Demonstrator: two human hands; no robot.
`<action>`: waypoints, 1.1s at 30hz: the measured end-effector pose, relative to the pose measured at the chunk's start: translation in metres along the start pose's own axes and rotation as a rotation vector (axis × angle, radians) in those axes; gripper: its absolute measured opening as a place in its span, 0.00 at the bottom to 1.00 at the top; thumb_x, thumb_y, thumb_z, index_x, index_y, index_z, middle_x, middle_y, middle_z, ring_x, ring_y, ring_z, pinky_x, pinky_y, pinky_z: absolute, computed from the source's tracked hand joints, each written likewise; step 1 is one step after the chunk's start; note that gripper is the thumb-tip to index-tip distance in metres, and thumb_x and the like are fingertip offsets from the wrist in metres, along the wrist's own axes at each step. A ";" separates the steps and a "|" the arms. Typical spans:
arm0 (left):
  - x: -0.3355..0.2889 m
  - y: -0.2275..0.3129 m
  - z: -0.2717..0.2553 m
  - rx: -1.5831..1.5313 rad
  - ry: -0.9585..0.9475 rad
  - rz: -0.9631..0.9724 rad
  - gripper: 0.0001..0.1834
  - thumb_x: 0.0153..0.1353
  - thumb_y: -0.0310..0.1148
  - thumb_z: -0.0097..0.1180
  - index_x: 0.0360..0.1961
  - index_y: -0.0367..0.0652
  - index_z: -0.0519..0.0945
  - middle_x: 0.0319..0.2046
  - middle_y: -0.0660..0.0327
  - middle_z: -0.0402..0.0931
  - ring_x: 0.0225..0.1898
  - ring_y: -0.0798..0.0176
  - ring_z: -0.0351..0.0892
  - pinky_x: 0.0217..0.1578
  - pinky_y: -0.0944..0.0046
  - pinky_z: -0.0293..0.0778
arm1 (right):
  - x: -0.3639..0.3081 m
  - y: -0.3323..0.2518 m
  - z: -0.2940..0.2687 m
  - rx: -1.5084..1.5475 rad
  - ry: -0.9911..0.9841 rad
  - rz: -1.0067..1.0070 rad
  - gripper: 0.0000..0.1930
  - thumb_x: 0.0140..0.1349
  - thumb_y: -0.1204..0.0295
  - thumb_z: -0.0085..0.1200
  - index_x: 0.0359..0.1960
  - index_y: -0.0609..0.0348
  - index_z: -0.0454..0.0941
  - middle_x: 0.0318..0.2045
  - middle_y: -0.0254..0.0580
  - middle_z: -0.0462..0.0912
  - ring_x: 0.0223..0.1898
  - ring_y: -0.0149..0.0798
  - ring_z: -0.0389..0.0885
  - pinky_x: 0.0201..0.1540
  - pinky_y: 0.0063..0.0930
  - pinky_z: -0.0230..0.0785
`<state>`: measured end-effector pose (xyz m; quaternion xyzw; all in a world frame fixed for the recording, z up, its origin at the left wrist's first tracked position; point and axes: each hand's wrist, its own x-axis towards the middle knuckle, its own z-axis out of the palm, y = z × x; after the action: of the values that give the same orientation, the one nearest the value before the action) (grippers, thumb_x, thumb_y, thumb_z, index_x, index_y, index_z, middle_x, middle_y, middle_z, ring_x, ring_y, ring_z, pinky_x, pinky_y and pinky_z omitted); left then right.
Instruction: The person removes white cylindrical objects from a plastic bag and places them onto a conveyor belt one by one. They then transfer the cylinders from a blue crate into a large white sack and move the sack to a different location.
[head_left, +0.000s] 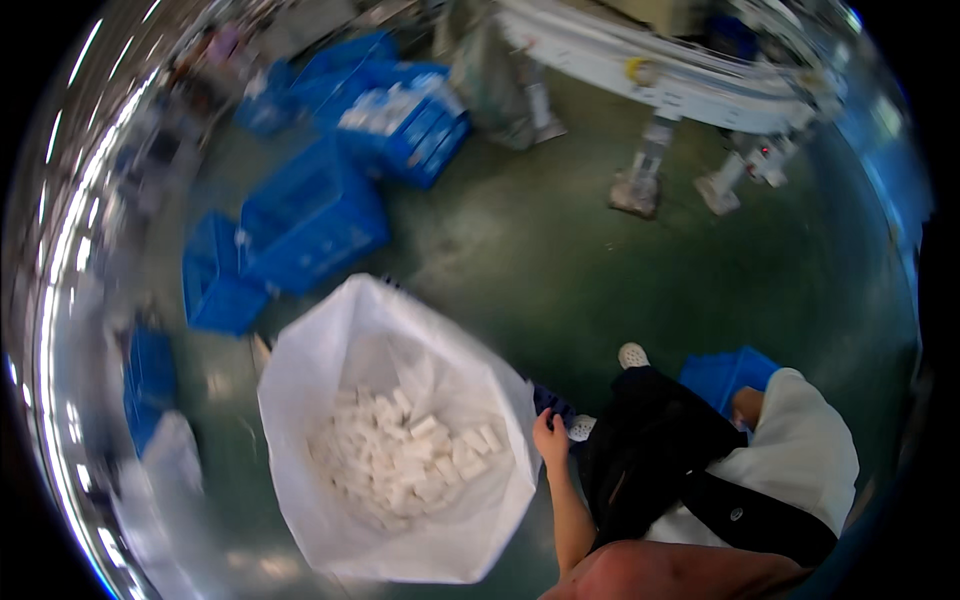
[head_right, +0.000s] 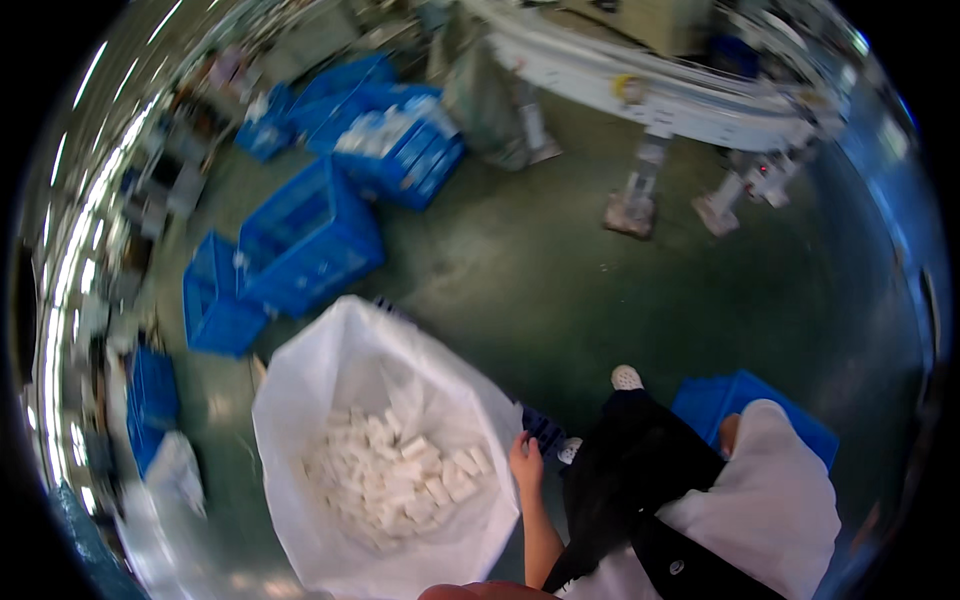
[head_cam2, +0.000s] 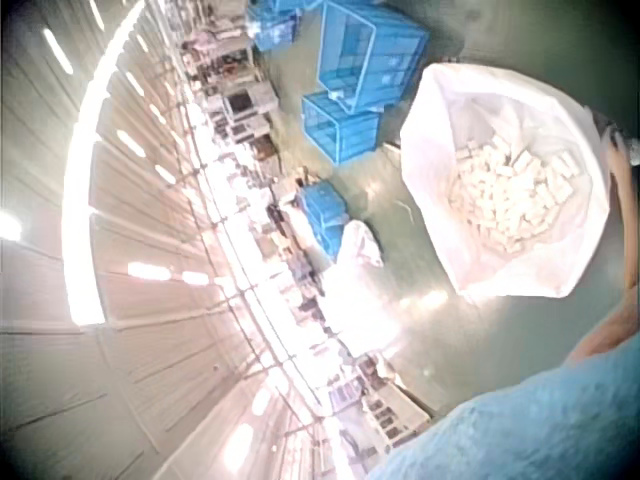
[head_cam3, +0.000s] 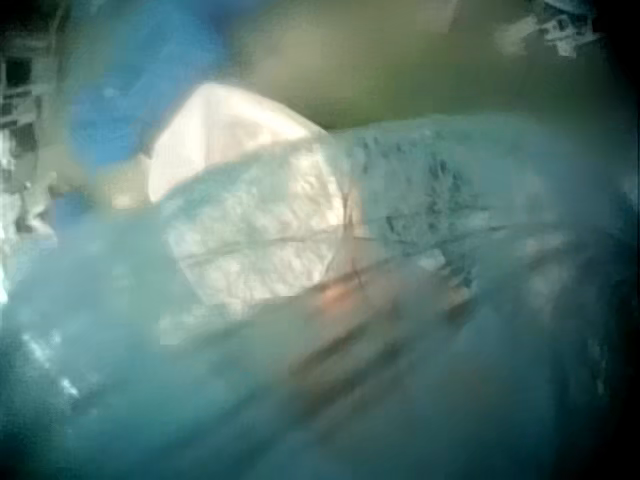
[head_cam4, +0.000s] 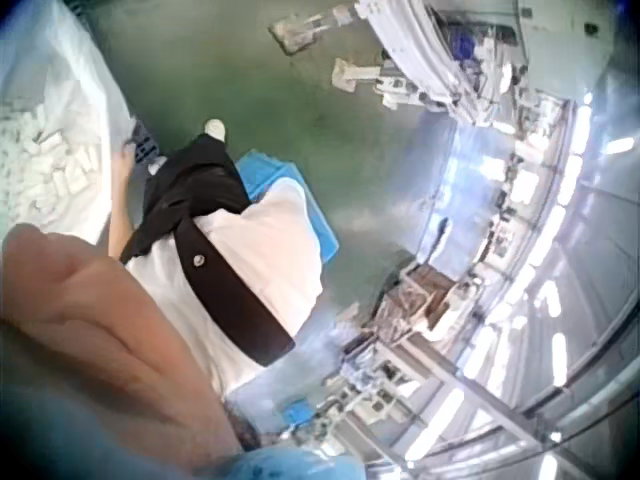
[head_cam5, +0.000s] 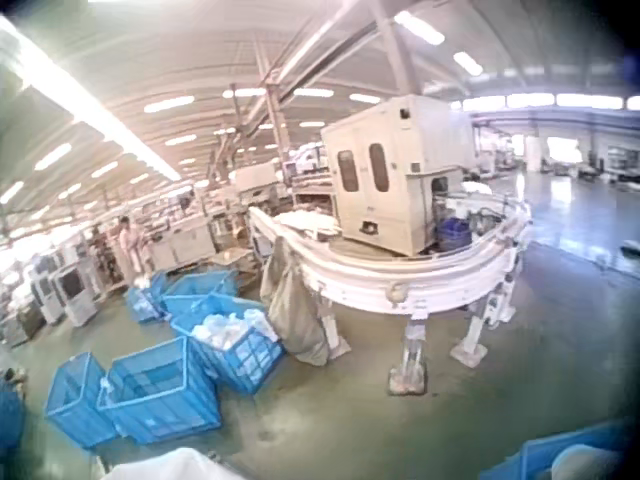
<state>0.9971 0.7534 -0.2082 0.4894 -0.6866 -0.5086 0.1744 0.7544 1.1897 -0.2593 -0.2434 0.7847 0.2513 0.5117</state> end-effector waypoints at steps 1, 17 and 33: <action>0.002 0.006 0.022 0.052 -0.068 0.110 0.17 0.54 0.35 0.52 0.41 0.35 0.78 0.40 0.47 0.77 0.43 0.47 0.75 0.47 0.54 0.68 | -0.029 0.039 -0.001 -0.025 -0.406 0.001 0.16 0.59 0.59 0.53 0.43 0.54 0.79 0.43 0.40 0.80 0.47 0.39 0.77 0.50 0.34 0.66; -0.029 0.397 0.433 0.371 -0.846 0.976 0.17 0.52 0.39 0.54 0.40 0.39 0.78 0.39 0.51 0.77 0.46 0.48 0.73 0.48 0.55 0.68 | -0.018 0.105 0.352 2.146 0.197 0.464 0.13 0.54 0.59 0.49 0.25 0.55 0.73 0.18 0.43 0.74 0.15 0.37 0.70 0.15 0.33 0.61; 0.065 0.132 0.558 1.375 -1.130 0.271 0.23 0.52 0.47 0.49 0.44 0.43 0.77 0.45 0.47 0.75 0.46 0.45 0.75 0.45 0.52 0.71 | -0.011 0.579 -0.128 2.198 0.902 0.016 0.13 0.58 0.59 0.52 0.39 0.50 0.72 0.24 0.27 0.72 0.23 0.23 0.68 0.20 0.18 0.59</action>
<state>0.4901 0.9934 -0.3456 0.0775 -0.8744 -0.1253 -0.4623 0.3009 1.5457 -0.1204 0.2647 0.6905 -0.6620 0.1220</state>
